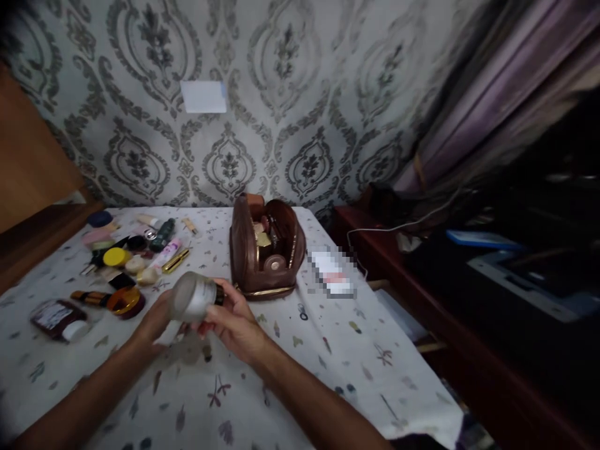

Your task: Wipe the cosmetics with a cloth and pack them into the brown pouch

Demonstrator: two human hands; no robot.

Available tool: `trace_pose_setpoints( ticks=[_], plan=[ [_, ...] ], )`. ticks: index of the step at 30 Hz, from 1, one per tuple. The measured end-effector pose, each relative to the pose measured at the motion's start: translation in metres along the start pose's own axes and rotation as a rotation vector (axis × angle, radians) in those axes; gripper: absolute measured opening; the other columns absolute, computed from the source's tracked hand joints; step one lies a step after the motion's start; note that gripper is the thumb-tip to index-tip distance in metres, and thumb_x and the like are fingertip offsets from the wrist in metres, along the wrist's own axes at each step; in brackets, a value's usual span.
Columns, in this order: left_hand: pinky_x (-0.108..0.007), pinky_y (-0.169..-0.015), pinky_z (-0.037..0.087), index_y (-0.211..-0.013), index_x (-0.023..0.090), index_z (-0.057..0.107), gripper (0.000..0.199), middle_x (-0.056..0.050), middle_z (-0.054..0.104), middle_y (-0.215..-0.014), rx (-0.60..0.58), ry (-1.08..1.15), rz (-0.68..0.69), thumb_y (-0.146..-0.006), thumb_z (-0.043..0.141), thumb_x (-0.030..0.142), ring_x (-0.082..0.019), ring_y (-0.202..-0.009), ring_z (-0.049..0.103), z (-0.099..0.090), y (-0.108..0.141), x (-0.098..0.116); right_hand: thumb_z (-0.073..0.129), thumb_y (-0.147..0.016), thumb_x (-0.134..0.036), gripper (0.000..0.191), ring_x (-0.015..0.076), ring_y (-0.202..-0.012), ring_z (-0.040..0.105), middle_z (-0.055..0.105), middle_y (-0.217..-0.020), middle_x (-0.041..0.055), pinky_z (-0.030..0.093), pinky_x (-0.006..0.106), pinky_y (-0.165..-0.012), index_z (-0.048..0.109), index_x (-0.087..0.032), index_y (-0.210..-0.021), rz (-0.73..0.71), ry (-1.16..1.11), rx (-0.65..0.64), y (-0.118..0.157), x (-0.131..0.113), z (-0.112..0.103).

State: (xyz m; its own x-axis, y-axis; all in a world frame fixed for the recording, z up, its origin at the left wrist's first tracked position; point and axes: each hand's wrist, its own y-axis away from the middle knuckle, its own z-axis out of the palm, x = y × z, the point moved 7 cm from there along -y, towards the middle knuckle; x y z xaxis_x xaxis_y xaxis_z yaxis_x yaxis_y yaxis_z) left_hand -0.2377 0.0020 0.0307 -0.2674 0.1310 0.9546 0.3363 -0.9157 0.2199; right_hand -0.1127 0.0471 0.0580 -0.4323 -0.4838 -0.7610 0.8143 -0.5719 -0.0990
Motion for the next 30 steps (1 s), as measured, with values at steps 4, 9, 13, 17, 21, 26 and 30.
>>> trace_pose_setpoints(
  ticks=[4, 9, 13, 17, 21, 26, 30],
  plan=[
    [-0.02, -0.035, 0.025, -0.074, 0.019, 0.064, 0.049, 0.006, 0.047, -0.04, 0.021, -0.054, -0.049, -0.067, 0.071, 0.067, -0.008, -0.032, 0.036, 0.012, -0.006, -0.013, 0.081, -0.071, -0.045, 0.062, 0.0117, -0.064, 0.059, 0.064, -0.092, 0.0005, 0.049, 0.025, -0.057, 0.056, -0.027, -0.125, -0.263, 0.284, 0.107, -0.003, -0.095, -0.009],
    [-0.018, -0.037, 0.026, -0.077, 0.018, 0.063, 0.058, 0.006, 0.049, -0.046, 0.086, -0.112, -0.113, -0.061, 0.073, 0.073, -0.007, -0.037, 0.038, 0.004, -0.011, -0.023, 0.081, -0.071, -0.034, 0.051, 0.0174, -0.085, 0.061, 0.063, -0.097, 0.0004, 0.05, 0.029, -0.072, 0.055, -0.025, -0.114, -0.647, 1.142, 0.292, -0.009, -0.213, -0.021],
    [-0.018, -0.042, 0.032, -0.079, 0.018, 0.063, 0.055, 0.006, 0.051, -0.047, 0.032, -0.178, -0.096, -0.067, 0.07, 0.071, -0.008, -0.04, 0.041, 0.001, -0.017, -0.027, 0.08, -0.072, -0.023, 0.044, 0.0213, -0.086, 0.063, 0.065, -0.104, 0.0061, 0.047, 0.031, -0.074, 0.058, -0.019, -0.11, -0.357, 1.992, 0.224, -0.036, -0.219, -0.029],
    [-0.02, -0.041, 0.032, -0.078, 0.018, 0.063, 0.056, 0.005, 0.051, -0.048, 0.017, -0.191, -0.079, -0.069, 0.067, 0.073, -0.009, -0.039, 0.042, 0.0, -0.02, -0.031, 0.069, -0.081, -0.023, 0.045, 0.0288, -0.099, 0.066, 0.067, -0.111, 0.0156, 0.048, 0.034, -0.076, 0.056, -0.013, -0.122, 0.072, 2.431, -0.13, -0.056, -0.184, -0.039],
    [-0.021, -0.042, 0.031, -0.081, 0.018, 0.064, 0.054, 0.004, 0.052, -0.05, 0.0, -0.204, -0.079, -0.072, 0.066, 0.071, -0.009, -0.04, 0.042, 0.001, -0.019, -0.028, 0.067, -0.08, -0.021, 0.048, 0.0314, -0.104, 0.068, 0.07, -0.112, 0.0189, 0.051, 0.036, -0.08, 0.059, -0.011, -0.126, 0.241, 2.505, -0.299, -0.075, -0.164, -0.044],
    [-0.021, -0.042, 0.03, -0.08, 0.017, 0.064, 0.056, 0.004, 0.051, -0.049, -0.009, -0.21, -0.101, -0.069, 0.067, 0.072, -0.009, -0.041, 0.041, 0.004, -0.018, -0.027, 0.078, -0.069, -0.03, 0.057, 0.0296, -0.103, 0.069, 0.07, -0.117, 0.0172, 0.053, 0.031, -0.076, 0.066, -0.009, -0.12, 0.477, 2.412, -0.269, -0.097, -0.163, -0.048],
    [-0.021, -0.04, 0.029, -0.079, 0.018, 0.064, 0.057, 0.004, 0.049, -0.048, 0.009, -0.238, -0.055, -0.069, 0.065, 0.074, -0.01, -0.04, 0.04, 0.003, -0.018, -0.026, 0.08, -0.068, -0.027, 0.051, 0.0264, -0.097, 0.07, 0.072, -0.112, 0.0157, 0.053, 0.029, -0.074, 0.07, -0.005, -0.112, 0.576, 2.389, -0.278, -0.102, -0.162, -0.045]
  ],
)
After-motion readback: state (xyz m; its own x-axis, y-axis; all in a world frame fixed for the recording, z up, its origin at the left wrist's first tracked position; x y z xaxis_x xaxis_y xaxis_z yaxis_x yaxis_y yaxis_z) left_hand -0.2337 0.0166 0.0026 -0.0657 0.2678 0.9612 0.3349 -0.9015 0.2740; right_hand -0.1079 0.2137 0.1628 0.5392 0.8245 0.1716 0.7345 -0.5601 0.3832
